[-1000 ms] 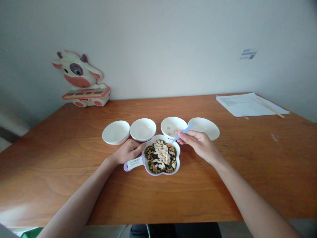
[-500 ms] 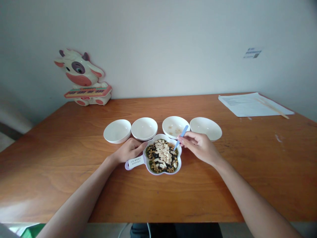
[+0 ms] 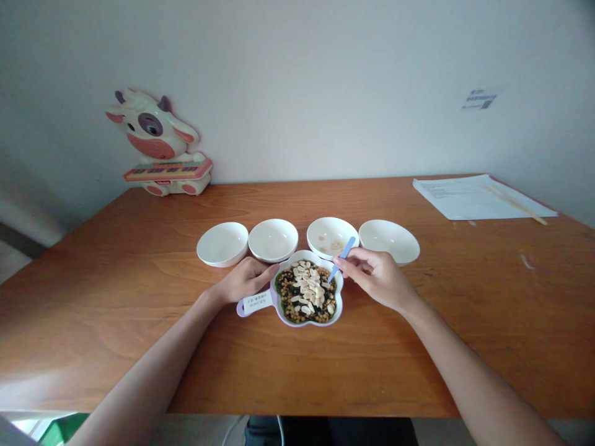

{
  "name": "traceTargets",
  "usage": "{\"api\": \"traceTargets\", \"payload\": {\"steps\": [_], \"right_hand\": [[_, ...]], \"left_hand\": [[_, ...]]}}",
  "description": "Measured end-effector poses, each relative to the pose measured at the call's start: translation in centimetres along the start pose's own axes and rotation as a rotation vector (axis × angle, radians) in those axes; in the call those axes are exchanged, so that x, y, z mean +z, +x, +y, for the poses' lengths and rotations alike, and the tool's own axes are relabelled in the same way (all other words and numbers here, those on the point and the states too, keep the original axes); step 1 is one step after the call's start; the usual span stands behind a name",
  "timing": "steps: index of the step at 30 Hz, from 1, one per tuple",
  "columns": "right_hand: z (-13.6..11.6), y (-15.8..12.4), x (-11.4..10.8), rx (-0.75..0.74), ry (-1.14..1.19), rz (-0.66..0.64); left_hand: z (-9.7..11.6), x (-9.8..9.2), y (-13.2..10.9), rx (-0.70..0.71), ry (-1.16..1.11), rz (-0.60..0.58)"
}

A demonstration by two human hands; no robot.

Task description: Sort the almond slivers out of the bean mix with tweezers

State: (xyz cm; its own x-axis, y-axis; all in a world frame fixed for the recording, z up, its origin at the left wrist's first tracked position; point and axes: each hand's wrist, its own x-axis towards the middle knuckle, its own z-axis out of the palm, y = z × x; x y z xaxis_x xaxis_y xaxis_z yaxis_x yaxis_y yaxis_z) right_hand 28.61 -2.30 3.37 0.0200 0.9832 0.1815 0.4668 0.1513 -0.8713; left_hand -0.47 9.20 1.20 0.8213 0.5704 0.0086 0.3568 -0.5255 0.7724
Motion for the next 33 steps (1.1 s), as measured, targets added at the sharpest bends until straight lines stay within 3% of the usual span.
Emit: {"api": "traceTargets", "payload": {"steps": [16, 23, 26, 33], "right_hand": [[-0.57, -0.07, 0.39, -0.019, -0.044, -0.038], [-0.41, -0.20, 0.43, -0.040, -0.057, 0.018], [-0.26, -0.08, 0.51, -0.029, 0.041, 0.111], [-0.47, 0.48, 0.40, -0.026, 0.182, 0.585]], "left_hand": [[0.23, -0.09, 0.00, -0.005, 0.011, -0.001], [0.30, -0.06, -0.06, 0.001, -0.005, 0.004], [0.20, -0.02, -0.04, -0.002, -0.005, 0.004], [0.01, 0.03, 0.02, -0.007, 0.011, -0.004]]}}
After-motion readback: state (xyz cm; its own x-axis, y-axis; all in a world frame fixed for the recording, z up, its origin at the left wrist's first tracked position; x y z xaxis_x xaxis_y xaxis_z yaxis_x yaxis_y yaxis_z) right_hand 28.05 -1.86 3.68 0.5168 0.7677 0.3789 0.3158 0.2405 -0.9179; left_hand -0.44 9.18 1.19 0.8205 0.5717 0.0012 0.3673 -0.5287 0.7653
